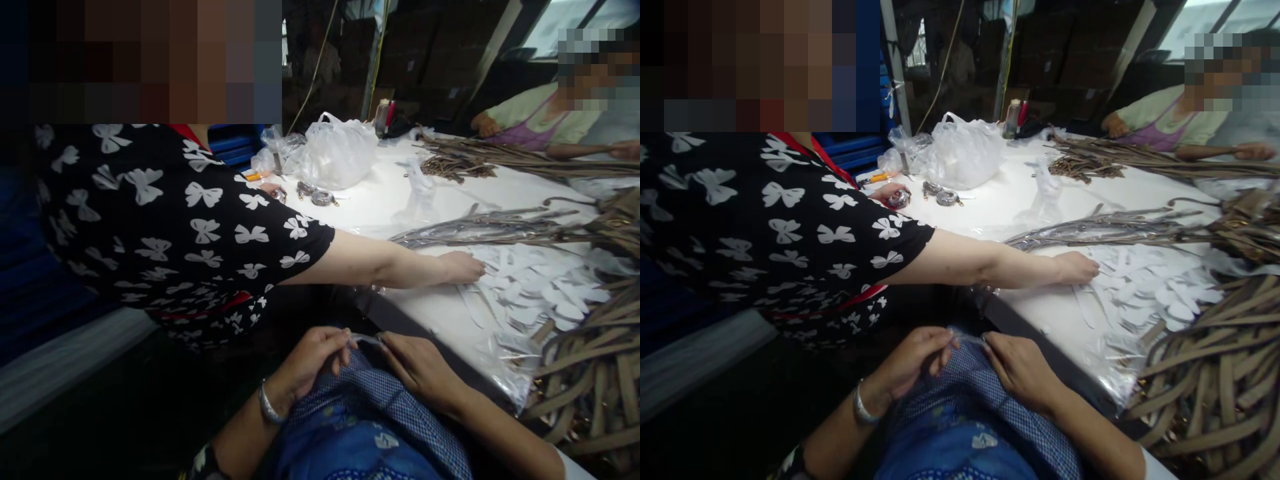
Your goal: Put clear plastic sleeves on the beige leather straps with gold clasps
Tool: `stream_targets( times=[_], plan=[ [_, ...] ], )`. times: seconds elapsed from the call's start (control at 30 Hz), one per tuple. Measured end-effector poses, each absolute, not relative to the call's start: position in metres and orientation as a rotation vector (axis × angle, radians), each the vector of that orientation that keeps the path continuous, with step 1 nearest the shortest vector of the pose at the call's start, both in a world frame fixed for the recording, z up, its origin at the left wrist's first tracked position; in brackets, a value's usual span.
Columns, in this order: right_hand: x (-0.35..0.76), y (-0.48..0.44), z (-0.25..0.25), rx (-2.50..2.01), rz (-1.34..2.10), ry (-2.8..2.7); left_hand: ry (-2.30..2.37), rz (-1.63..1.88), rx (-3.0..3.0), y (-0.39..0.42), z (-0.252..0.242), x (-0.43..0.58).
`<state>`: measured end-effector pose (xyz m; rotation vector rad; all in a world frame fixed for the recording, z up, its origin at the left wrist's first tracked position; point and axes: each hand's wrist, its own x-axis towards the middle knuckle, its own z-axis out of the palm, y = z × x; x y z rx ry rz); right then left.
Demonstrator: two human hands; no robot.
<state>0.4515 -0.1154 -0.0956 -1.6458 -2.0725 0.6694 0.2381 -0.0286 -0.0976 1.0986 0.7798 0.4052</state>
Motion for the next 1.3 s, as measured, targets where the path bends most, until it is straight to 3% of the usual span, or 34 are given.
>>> stream_targets(
  times=[0.1,0.2,0.4,0.67,0.87,1.03,1.17,1.3],
  plan=[
    [0.447,-0.116,-0.085,-1.739,1.393,-1.603,1.044,0.661,1.700,-0.019,-0.105,0.227],
    [0.445,-0.116,-0.080,-1.472,1.921,-1.103,0.904,0.822,2.116,-0.031,-0.110,0.225],
    [0.432,-0.119,-0.070,-1.180,2.006,-0.857,0.582,0.883,2.326,-0.057,-0.139,0.239],
    [0.419,-0.131,-0.048,-0.950,1.755,-0.841,0.562,0.825,1.885,-0.036,-0.141,0.251],
    [0.428,-0.117,-0.044,-1.093,0.837,-1.033,0.458,0.606,1.490,-0.065,-0.122,0.260],
    [0.458,-0.103,-0.083,-1.300,0.187,-1.785,0.417,0.482,1.188,-0.082,-0.095,0.250],
    [0.466,-0.108,-0.107,-1.269,0.205,-2.158,0.485,0.504,1.013,-0.071,-0.080,0.241],
    [0.454,-0.117,-0.102,-1.400,0.493,-2.163,0.626,0.479,1.089,-0.043,-0.080,0.235]
  ],
)
